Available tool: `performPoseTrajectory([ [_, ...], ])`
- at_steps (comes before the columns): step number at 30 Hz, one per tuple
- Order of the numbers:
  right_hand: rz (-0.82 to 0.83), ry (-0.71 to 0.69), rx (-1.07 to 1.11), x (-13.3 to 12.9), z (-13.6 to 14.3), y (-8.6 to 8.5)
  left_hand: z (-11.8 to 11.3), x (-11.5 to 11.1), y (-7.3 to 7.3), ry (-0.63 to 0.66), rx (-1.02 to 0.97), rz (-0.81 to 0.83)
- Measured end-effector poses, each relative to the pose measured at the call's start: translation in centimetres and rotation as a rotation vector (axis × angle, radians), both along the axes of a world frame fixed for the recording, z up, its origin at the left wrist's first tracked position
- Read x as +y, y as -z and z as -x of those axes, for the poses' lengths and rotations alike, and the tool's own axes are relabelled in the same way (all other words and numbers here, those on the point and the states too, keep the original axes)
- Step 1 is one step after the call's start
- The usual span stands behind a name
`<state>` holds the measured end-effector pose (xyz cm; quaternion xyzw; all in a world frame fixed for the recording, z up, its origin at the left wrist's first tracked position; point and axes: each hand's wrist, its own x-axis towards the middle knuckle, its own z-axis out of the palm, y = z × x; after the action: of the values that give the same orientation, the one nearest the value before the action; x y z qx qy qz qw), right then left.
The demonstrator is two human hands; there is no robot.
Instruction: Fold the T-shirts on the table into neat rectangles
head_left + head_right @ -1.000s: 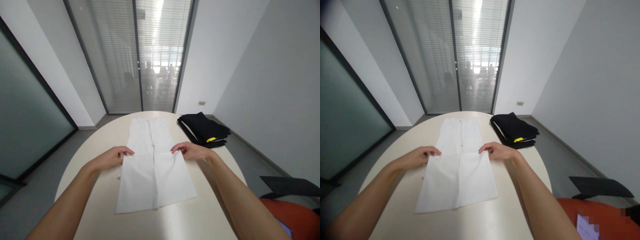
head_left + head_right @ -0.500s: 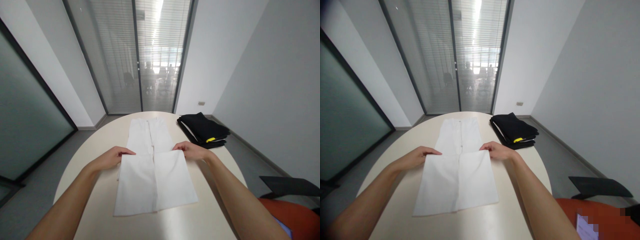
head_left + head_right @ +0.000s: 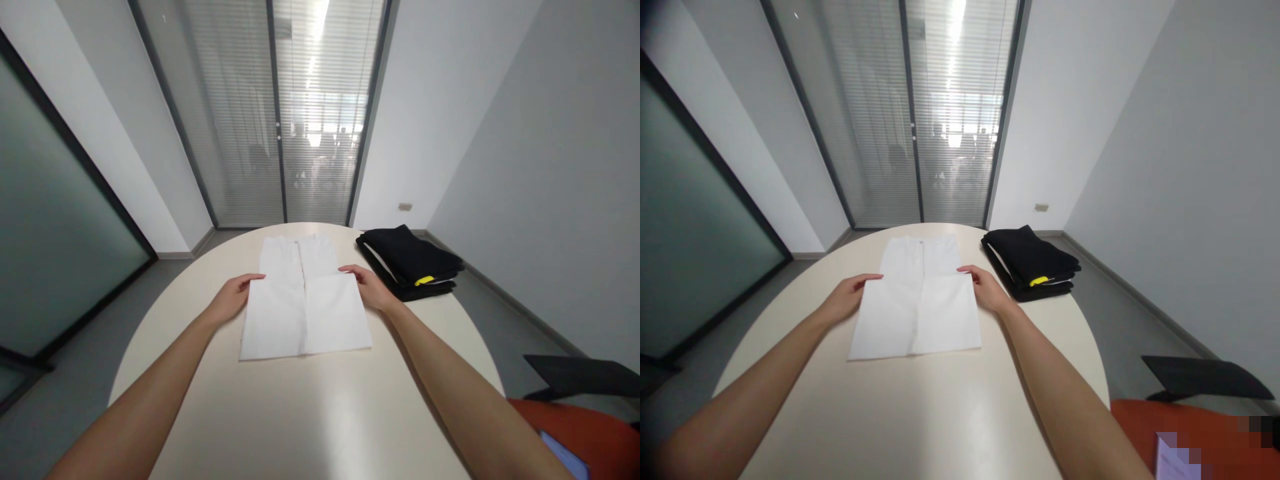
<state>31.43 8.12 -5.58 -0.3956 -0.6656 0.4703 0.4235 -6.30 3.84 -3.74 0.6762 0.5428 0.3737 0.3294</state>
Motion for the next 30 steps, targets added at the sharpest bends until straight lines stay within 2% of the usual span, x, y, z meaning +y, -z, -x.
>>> performPoseTrajectory([
  [3,-0.068,-0.014,-0.127,0.0,-0.2,0.3,0.4,0.1,0.8,0.039,0.059,-0.003],
  [6,-0.069,-0.026,-0.195,-0.2,-0.3,-0.4,0.6,0.1,0.7,0.079,0.017,0.037],
  [9,0.026,-0.091,-0.232,-0.5,-0.6,-1.6,0.7,-0.1,0.0,0.104,0.016,0.068],
  [11,0.114,-0.185,-0.273,-0.7,-1.1,-2.5,0.7,-0.5,-0.6,0.126,0.082,0.072],
  [14,0.207,-0.351,-0.363,-1.3,-1.9,-3.7,0.6,-1.4,-1.4,0.240,0.207,0.106],
  [17,0.211,-0.419,-0.399,-2.1,-2.3,-4.6,0.4,-2.3,-2.1,0.314,0.252,0.143],
  [20,0.162,-0.403,-0.370,-2.9,-2.6,-5.3,0.2,-2.8,-2.8,0.343,0.245,0.071],
  [23,0.169,-0.461,-0.351,-3.2,-3.3,-5.9,0.5,-2.7,-3.1,0.436,0.249,0.006],
  [27,0.170,-0.539,-0.354,-2.8,-4.2,-5.6,1.0,-2.1,-2.4,0.526,0.230,0.014],
  [30,0.157,-0.494,-0.319,-2.1,-4.4,-4.4,0.8,-1.5,-1.2,0.488,0.140,0.025],
])
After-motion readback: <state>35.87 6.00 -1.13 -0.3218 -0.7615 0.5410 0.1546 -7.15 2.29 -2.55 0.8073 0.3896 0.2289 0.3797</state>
